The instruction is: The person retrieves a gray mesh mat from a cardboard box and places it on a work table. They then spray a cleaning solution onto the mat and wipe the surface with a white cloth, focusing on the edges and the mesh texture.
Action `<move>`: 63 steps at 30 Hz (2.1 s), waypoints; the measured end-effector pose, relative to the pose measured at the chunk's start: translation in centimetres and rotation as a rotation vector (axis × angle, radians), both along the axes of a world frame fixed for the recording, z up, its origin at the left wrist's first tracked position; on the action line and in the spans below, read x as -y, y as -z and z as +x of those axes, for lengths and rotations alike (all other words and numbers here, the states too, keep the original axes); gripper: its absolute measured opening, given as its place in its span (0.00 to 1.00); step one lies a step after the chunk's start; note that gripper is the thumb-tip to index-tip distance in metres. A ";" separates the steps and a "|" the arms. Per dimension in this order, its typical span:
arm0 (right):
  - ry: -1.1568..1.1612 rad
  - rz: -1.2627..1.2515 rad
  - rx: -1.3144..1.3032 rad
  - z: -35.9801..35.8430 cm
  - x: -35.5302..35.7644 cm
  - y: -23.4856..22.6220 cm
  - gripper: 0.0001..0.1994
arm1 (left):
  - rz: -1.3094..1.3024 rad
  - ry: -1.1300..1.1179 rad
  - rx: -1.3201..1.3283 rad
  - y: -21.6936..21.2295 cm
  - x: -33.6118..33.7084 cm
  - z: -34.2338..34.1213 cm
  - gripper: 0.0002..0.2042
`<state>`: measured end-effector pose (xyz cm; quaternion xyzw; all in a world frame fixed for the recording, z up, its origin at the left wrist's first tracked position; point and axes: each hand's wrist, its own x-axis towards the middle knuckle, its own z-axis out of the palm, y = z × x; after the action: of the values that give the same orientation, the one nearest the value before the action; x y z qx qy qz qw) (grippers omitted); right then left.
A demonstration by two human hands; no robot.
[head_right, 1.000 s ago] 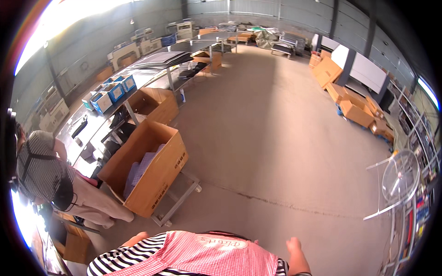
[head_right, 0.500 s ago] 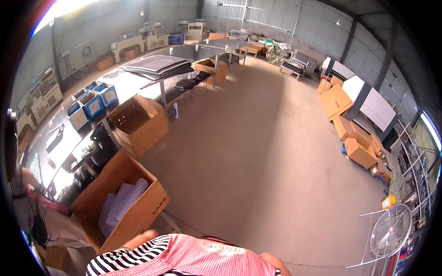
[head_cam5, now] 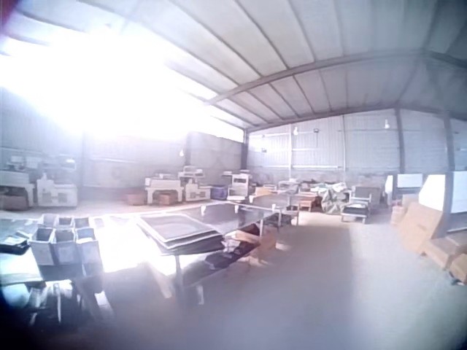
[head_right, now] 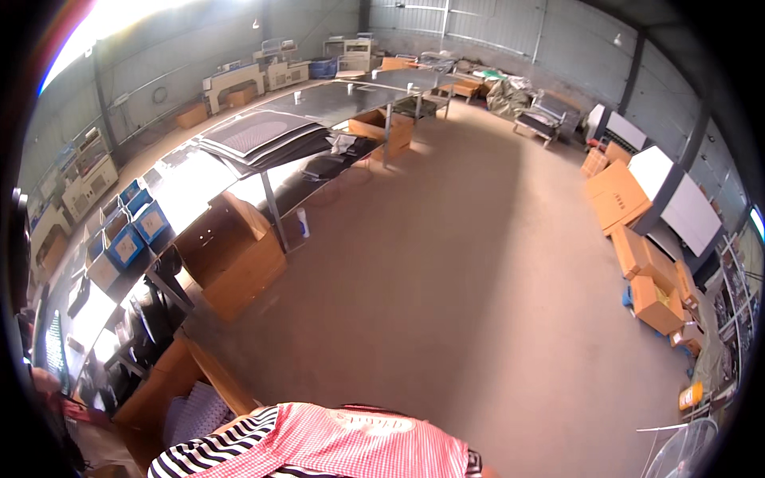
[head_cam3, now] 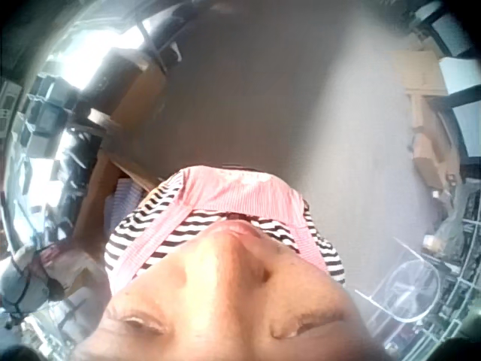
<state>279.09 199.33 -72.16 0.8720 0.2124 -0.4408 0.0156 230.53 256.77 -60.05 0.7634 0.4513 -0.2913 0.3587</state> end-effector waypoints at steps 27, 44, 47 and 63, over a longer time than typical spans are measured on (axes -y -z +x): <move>0.276 -0.108 0.027 45.1 -49.4 3.6 0.19 | 0.206 -0.179 0.567 -9.7 -65.1 71.6 0.25; 0.248 0.896 0.082 91.4 -121.3 -18.2 0.18 | 0.110 -0.020 0.208 -4.6 -96.4 101.7 0.27; 0.319 0.791 -0.052 91.0 -124.5 -12.6 0.16 | 0.223 0.182 0.191 0.2 -106.8 107.7 0.26; -0.698 0.341 -0.280 96.5 -147.4 5.1 0.18 | 0.489 -0.211 0.175 13.6 -139.1 136.9 0.27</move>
<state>375.60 346.75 -77.22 0.6694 0.5655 -0.4817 -0.0097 367.44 395.84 -73.66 0.7984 0.5524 -0.0681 0.2298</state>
